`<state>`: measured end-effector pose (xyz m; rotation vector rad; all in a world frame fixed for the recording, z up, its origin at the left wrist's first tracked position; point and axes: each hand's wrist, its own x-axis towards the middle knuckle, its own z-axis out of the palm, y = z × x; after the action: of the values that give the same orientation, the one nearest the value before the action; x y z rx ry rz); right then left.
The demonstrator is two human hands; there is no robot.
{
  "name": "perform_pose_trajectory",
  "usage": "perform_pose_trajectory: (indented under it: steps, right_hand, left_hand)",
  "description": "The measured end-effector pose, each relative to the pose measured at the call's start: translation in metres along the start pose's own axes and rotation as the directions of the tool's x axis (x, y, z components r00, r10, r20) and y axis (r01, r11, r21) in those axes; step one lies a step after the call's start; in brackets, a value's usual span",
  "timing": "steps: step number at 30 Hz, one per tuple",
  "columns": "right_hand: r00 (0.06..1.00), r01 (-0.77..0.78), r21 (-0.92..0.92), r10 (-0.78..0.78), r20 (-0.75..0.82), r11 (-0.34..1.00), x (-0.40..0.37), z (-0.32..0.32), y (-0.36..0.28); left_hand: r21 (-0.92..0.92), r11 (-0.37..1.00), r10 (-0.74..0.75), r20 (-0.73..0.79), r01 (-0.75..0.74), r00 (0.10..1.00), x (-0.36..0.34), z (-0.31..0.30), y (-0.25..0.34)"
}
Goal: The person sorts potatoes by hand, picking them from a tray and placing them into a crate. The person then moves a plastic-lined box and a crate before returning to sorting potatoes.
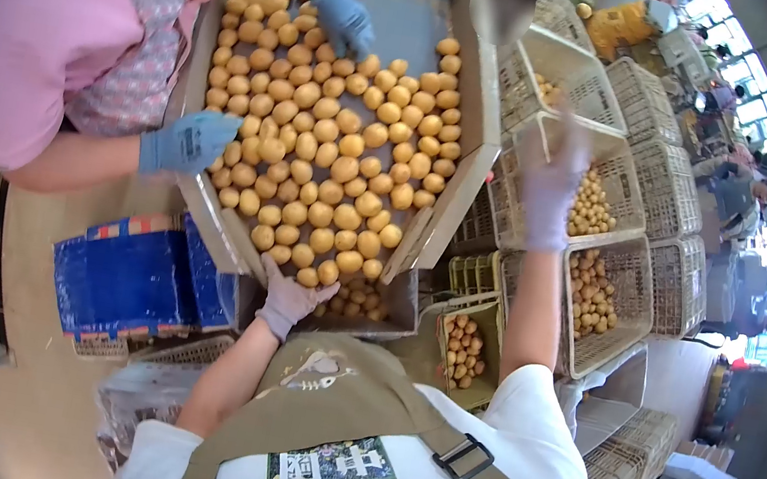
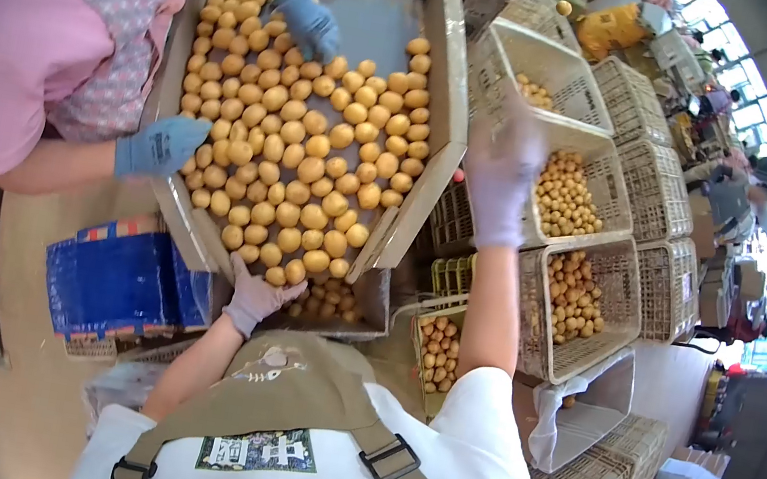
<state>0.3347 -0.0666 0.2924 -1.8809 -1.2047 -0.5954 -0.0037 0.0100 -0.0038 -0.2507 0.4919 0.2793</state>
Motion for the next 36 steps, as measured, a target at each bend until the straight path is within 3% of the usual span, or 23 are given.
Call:
perform_pose_trajectory:
  steps: [1, 3, 4, 5, 6, 7, 9, 10, 11, 13, 15, 17, 19, 20, 21, 22, 25, 26, 27, 29, 30, 35, 36]
  right_hand:
    - [0.989, -0.048, 0.175, 0.023, 0.144, 0.983, -0.035, 0.025, -0.001]
    - [0.823, 0.012, -0.015, -0.001, 0.568, 1.0, -0.107, 0.052, -0.034]
    - [0.754, 0.033, -0.013, -0.017, 0.657, 0.999, -0.139, 0.062, -0.045]
    - [0.677, 0.062, -0.004, -0.039, 0.735, 0.998, -0.162, 0.071, -0.055]
    - [0.644, -0.053, -0.015, 0.045, 0.763, 0.998, -0.175, 0.078, -0.064]
    - [0.667, -0.108, -0.039, 0.101, 0.738, 0.993, -0.193, 0.09, -0.063]
    - [0.539, -0.119, -0.141, 0.183, 0.823, 0.983, -0.21, 0.106, -0.069]
    - [0.404, 0.016, -0.141, 0.123, 0.906, 0.99, -0.221, 0.113, -0.071]
    - [0.331, 0.084, -0.024, -0.006, 0.944, 0.996, -0.231, 0.113, -0.07]
    - [0.385, 0.041, -0.043, 0.024, 0.923, 0.998, -0.227, 0.119, -0.062]
    - [0.575, 0.148, -0.165, 0.051, 0.817, 0.975, -0.225, 0.132, -0.047]
    - [0.634, 0.139, -0.046, -0.053, 0.771, 0.989, -0.207, 0.139, -0.082]
    - [0.579, 0.297, 0.219, -0.358, 0.733, 0.929, -0.217, 0.158, -0.106]
    - [0.552, 0.352, 0.126, -0.315, 0.772, 0.927, -0.229, 0.168, -0.098]
    - [0.527, 0.405, 0.032, -0.263, 0.808, 0.914, -0.236, 0.179, -0.09]
    - [0.483, 0.291, -0.002, -0.144, 0.864, 0.957, -0.222, 0.173, -0.08]
    - [0.534, 0.192, -0.057, -0.056, 0.844, 0.98, -0.228, 0.137, -0.063]
    - [0.381, 0.275, -0.049, -0.062, 0.922, 0.96, -0.222, 0.124, -0.054]
    - [0.407, 0.111, -0.051, 0.002, 0.913, 0.993, -0.221, 0.125, -0.044]
    - [0.43, -0.234, -0.044, 0.144, 0.891, 0.971, -0.22, 0.136, -0.028]
    - [0.646, -0.142, -0.085, 0.157, 0.747, 0.986, -0.215, 0.14, -0.034]
    - [0.18, 0.13, -0.183, 0.159, 0.971, 0.974, -0.211, 0.121, -0.072]
    - [0.184, 0.105, -0.165, 0.144, 0.972, 0.981, -0.215, 0.12, -0.07]
  left_hand:
    - [0.09, 0.995, 0.029, 0.034, -0.032, 0.999, 0.002, -0.004, 0.0]
    - [0.318, 0.938, 0.134, 0.031, -0.137, 0.991, 0.008, -0.02, -0.001]
    - [0.638, 0.744, 0.167, 0.108, -0.197, 0.98, 0.004, -0.024, 0.0]
    - [0.726, 0.654, 0.183, 0.118, -0.21, 0.976, 0.002, -0.027, 0.0]
    - [0.803, 0.555, 0.198, 0.128, -0.219, 0.972, -0.001, -0.03, 0.0]
    - [0.722, 0.657, 0.229, 0.083, -0.217, 0.97, 0.001, -0.03, -0.001]
    - [0.521, 0.823, 0.262, 0.007, -0.227, 0.965, 0.008, -0.028, -0.009]
    - [0.311, 0.938, 0.225, -0.219, -0.151, 0.949, 0.004, -0.01, -0.013]
    - [0.252, 0.964, 0.148, -0.251, -0.083, 0.957, 0.01, -0.026, -0.006]
    - [0.143, 0.988, 0.077, -0.162, -0.053, 0.984, 0.003, -0.022, -0.004]
    - [0.167, 0.984, 0.095, -0.163, -0.067, 0.982, -0.006, -0.007, -0.008]
    - [0.086, 0.994, 0.082, -0.107, -0.073, 0.991, -0.005, -0.005, -0.01]
    - [-0.099, 0.993, 0.06, 0.018, -0.058, 0.998, 0.003, -0.004, -0.009]
    - [-0.016, 0.988, 0.152, 0.039, -0.152, 0.988, 0.003, -0.002, -0.013]
    - [-0.1, 0.992, 0.069, -0.018, -0.07, 0.997, 0.005, -0.01, -0.009]
    - [-0.055, 0.993, 0.102, -0.044, -0.105, 0.994, 0.004, -0.008, -0.01]
    - [0.035, 0.986, 0.165, -0.196, -0.161, 0.967, -0.004, 0.011, -0.014]
    - [0.046, 0.983, 0.181, -0.244, -0.175, 0.953, -0.004, 0.016, -0.013]
    - [0.058, 0.98, 0.199, -0.293, -0.19, 0.935, -0.003, 0.017, -0.013]
    - [0.065, 0.985, 0.171, -0.191, -0.161, 0.967, 0.003, 0.004, -0.01]
    - [0.069, 0.985, 0.168, -0.184, -0.158, 0.968, 0.003, 0.005, -0.011]
    - [0.033, 0.988, 0.151, -0.126, -0.148, 0.98, 0.005, 0.005, -0.011]
    - [0.004, 0.992, 0.127, -0.136, -0.128, 0.983, 0.004, 0.002, -0.011]
